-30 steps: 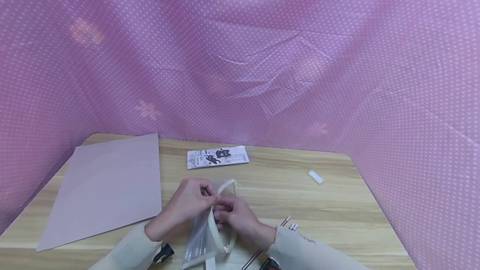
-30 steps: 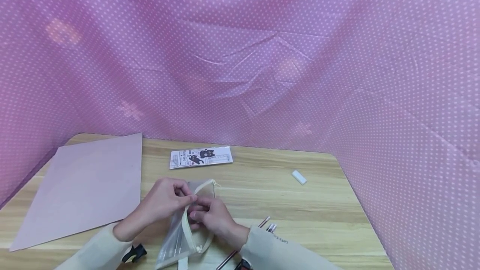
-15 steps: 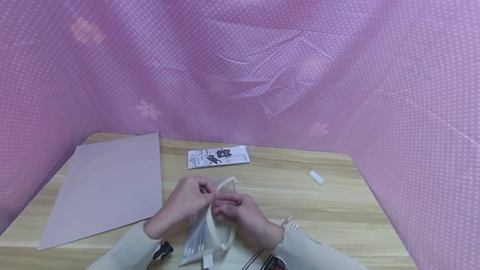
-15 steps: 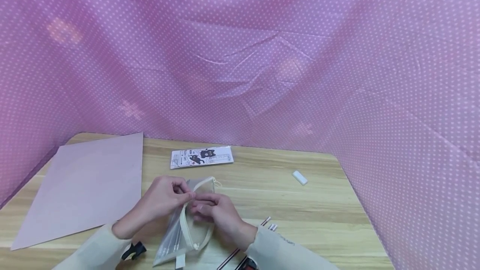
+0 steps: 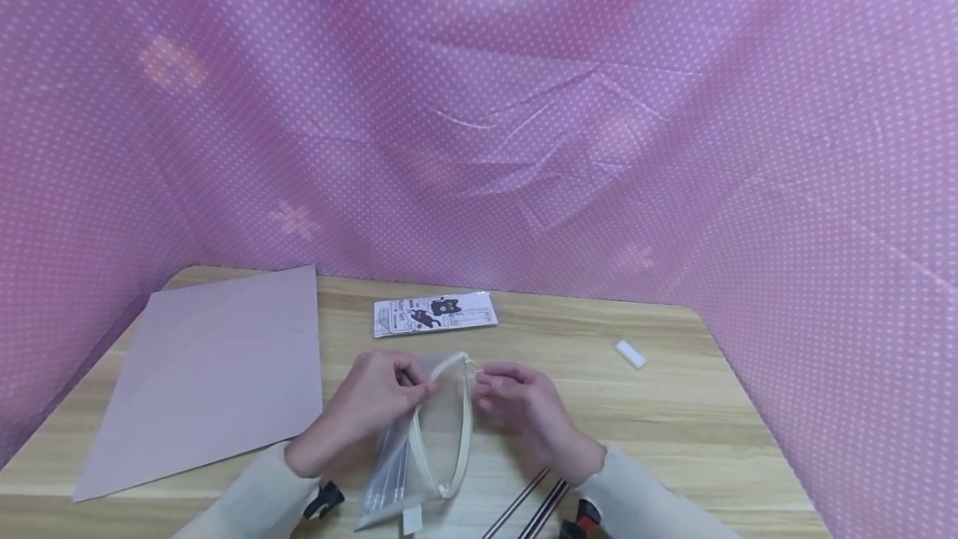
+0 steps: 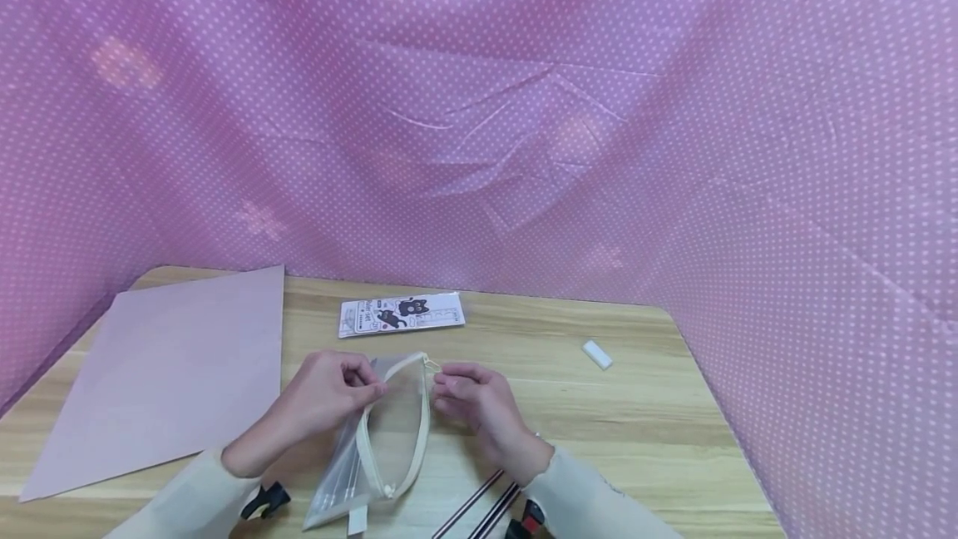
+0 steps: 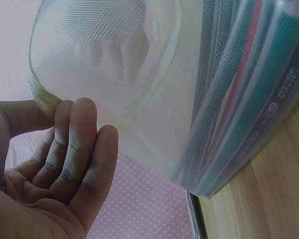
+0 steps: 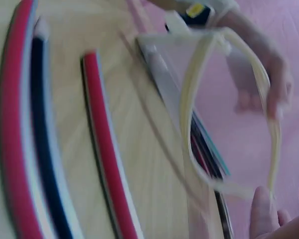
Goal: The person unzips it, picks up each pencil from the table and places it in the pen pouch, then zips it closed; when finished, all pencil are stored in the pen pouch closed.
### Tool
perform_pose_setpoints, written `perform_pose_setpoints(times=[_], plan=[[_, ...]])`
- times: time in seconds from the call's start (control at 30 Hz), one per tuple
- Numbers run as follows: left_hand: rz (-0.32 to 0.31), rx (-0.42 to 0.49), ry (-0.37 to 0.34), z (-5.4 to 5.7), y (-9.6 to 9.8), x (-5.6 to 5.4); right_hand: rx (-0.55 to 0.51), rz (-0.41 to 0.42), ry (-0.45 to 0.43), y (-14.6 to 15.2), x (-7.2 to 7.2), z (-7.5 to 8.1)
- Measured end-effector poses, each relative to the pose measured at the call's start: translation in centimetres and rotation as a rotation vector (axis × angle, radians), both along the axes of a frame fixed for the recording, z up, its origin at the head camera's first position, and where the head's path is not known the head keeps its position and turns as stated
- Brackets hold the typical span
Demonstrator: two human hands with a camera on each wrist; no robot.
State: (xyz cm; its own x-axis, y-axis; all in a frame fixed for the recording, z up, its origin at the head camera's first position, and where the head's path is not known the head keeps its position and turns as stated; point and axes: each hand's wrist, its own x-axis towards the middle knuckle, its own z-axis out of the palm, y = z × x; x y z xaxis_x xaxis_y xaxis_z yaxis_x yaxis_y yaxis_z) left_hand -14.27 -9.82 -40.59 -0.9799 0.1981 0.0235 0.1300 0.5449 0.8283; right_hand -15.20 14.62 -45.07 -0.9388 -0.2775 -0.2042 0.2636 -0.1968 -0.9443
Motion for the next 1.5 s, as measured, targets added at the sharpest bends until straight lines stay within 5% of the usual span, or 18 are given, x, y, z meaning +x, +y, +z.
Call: perform_pose_setpoints(times=[0.2, 0.47, 0.67, 0.93, 1.13, 1.5], plan=[[-0.007, 0.008, 0.002, -0.1, -0.1, 0.0, 0.076, 0.044, 0.021, 3.2, -0.9, -0.3], [-0.016, 0.008, 0.009, -0.1, -0.2, 0.1, 0.237, 0.423, 0.122, 6.3, -0.9, -1.2], [-0.015, 0.013, 0.004, -0.2, -0.2, 0.1, 0.497, 0.685, 0.340, 7.0, -0.1, -1.4], [-0.016, 0.005, -0.005, -0.4, -0.1, 0.1, 0.718, 0.916, 0.672, 7.0, 1.5, -0.6], [-0.017, -0.006, 0.002, -0.4, 0.0, 0.0, 0.887, 0.946, 0.892, 6.6, 2.3, -0.5], [-0.018, -0.002, 0.001, -0.3, 0.1, 0.0, 0.887, 0.956, 0.971, 6.1, 1.8, -0.3]])
